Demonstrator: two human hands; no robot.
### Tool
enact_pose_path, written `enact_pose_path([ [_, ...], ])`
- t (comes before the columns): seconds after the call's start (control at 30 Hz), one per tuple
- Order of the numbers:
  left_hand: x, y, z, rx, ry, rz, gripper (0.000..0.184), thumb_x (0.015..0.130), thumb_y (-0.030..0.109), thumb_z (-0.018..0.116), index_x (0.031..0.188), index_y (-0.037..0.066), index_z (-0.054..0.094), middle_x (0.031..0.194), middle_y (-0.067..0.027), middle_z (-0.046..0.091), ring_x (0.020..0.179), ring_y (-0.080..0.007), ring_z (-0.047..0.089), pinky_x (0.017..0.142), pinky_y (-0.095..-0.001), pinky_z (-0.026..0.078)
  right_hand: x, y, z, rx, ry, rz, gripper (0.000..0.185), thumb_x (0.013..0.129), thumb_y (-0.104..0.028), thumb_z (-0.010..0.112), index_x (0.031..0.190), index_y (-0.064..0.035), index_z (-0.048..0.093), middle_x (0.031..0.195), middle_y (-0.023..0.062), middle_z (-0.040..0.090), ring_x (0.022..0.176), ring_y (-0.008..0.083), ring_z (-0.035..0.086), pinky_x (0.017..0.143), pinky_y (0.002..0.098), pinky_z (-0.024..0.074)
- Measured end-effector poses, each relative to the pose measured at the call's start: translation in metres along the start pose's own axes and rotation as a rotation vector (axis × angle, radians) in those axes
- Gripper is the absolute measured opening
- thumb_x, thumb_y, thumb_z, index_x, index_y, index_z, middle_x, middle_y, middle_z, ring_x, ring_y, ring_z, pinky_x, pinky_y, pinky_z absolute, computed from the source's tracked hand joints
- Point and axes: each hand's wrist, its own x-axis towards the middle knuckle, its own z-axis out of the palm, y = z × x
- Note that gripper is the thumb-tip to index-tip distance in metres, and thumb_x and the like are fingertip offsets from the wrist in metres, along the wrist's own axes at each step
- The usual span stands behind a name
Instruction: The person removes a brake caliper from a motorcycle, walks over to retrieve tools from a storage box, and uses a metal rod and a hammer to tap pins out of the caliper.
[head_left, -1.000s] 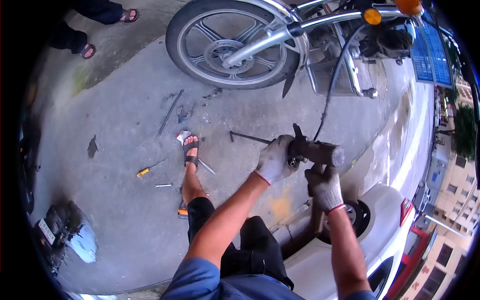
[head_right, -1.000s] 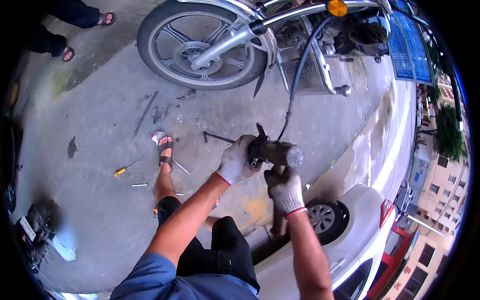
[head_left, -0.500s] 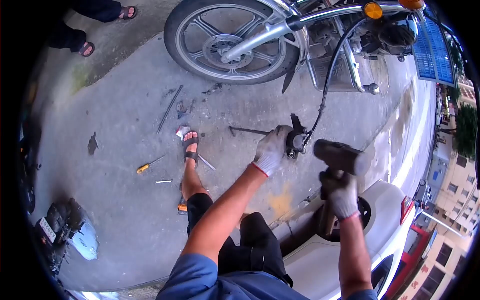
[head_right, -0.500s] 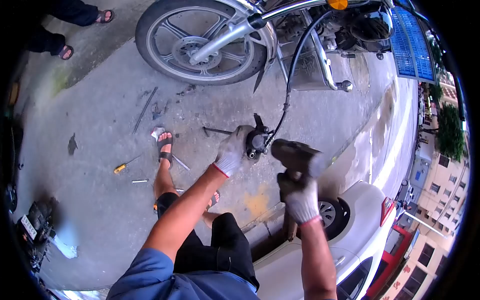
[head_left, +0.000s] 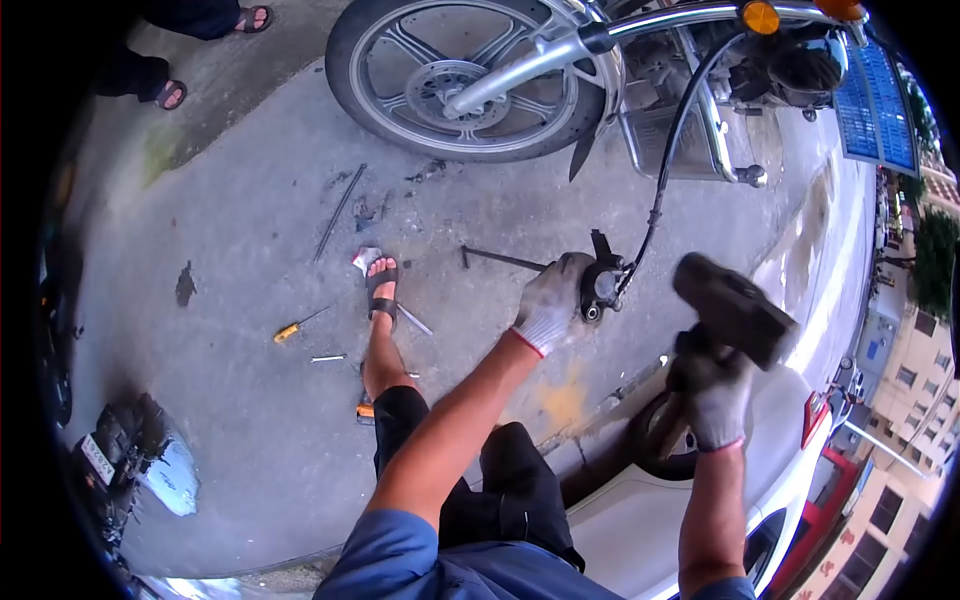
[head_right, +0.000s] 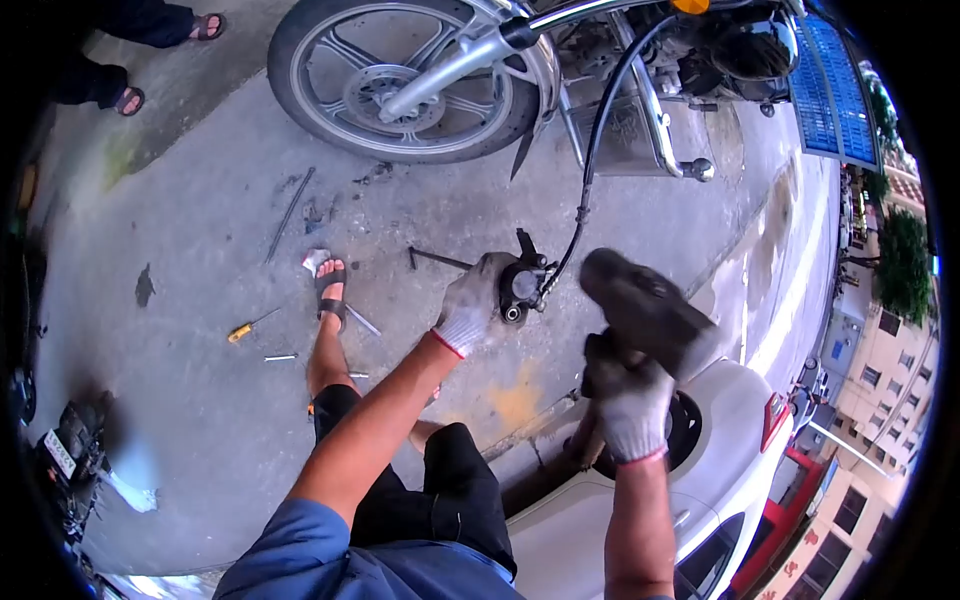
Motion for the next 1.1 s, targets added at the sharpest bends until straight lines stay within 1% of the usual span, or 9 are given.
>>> enact_pose_path([
  [0.1,0.003,0.002,-0.005,-0.017,0.004,-0.004,0.055,0.066,0.024,0.075,0.114,0.012,0.05,0.099,-0.0142,0.06,0.089,-0.0327,0.062,0.077,-0.041,0.052,0.019,0.065,0.016,-0.225,-0.02,-0.194,0.008,0.083,-0.005,0.063,0.082,-0.001,0.055,0.063,0.0032,0.052,0.049,0.0133,0.052,0.043,0.0291,0.0424],
  [0.2,-0.003,0.011,-0.001,-0.066,-0.042,-0.007,0.059,0.063,0.025,0.078,0.114,0.011,0.05,0.102,-0.0136,0.06,0.092,-0.0323,0.062,0.079,-0.0409,0.052,0.029,0.069,0.041,-0.152,-0.294,0.069,0.013,0.082,-0.008,0.063,0.078,0.0002,0.054,0.061,0.0037,0.051,0.046,0.0139,0.05,0.042,0.0298,0.0421],
  [0.27,-0.005,0.013,0.004,-0.095,-0.088,-0.024,0.062,0.06,0.025,0.08,0.114,0.011,0.05,0.105,-0.0129,0.06,0.094,-0.0317,0.063,0.08,-0.0407,0.052,0.022,0.075,0.031,-0.288,-0.283,-0.075,0.011,0.082,-0.005,0.063,0.081,-0.001,0.053,0.062,0.0044,0.052,0.047,0.0146,0.052,0.042,0.0302,0.0427],
  [0.33,0.003,0.012,-0.001,-0.061,0.003,0.029,0.065,0.06,0.025,0.081,0.115,0.012,0.049,0.106,-0.0126,0.059,0.098,-0.0313,0.062,0.081,-0.0408,0.051,0.015,0.06,0.028,0.027,-0.297,0.23,0.011,0.081,-0.005,0.063,0.083,-0.002,0.052,0.062,0.0049,0.053,0.046,0.0158,0.053,0.041,0.0307,0.0437],
  [0.6,-0.001,-0.016,0.001,-0.182,0.063,0.14,0.063,0.063,0.014,0.073,0.119,0.005,0.046,0.108,-0.0183,0.055,0.099,-0.0357,0.054,0.09,-0.0428,0.044,0.043,0.104,0.054,0.123,0.069,0.07,0.013,0.084,-0.01,0.063,0.091,-0.0016,0.056,0.066,0.0047,0.054,0.05,0.0151,0.052,0.048,0.0276,0.044],
  [0.8,0.003,-0.034,0.005,-0.402,0.201,0.208,0.073,0.059,0.012,0.078,0.123,0.004,0.044,0.11,-0.0177,0.055,0.101,-0.0351,0.055,0.088,-0.0408,0.046,0.065,0.131,0.059,-0.054,0.098,-0.213,0.036,0.085,0.001,0.06,0.121,-0.0019,0.054,0.106,0.0076,0.059,0.084,0.0129,0.057,0.069,0.0286,0.0501],
  [0.87,0.003,-0.044,0.015,-0.49,0.153,0.144,0.073,0.058,0.013,0.079,0.123,0.005,0.045,0.11,-0.0164,0.056,0.1,-0.0336,0.056,0.088,-0.0406,0.046,0.059,0.11,0.07,-0.032,0.149,-0.034,0.039,0.085,0.001,0.06,0.123,-0.0017,0.052,0.11,0.0086,0.058,0.086,0.0133,0.058,0.067,0.0277,0.0497],
  [1.0,0.003,-0.056,0.024,-0.594,0.249,0.185,0.075,0.057,0.014,0.081,0.123,0.007,0.046,0.109,-0.0127,0.057,0.098,-0.0298,0.058,0.089,-0.0405,0.045,0.061,0.101,0.084,-0.011,0.133,-0.109,0.027,0.091,-0.021,0.063,0.107,0.0002,0.059,0.083,0.0043,0.06,0.068,0.0128,0.059,0.056,0.0261,0.0462],
  [1.1,0.006,-0.061,0.025,-0.625,0.218,0.184,0.075,0.056,0.014,0.081,0.123,0.008,0.047,0.108,-0.012,0.058,0.098,-0.0295,0.059,0.091,-0.0403,0.044,0.059,0.097,0.087,-0.057,0.099,-0.101,0.025,0.092,-0.022,0.06,0.104,-0.0007,0.06,0.081,0.0035,0.062,0.069,0.012,0.06,0.058,0.0248,0.0464],
])
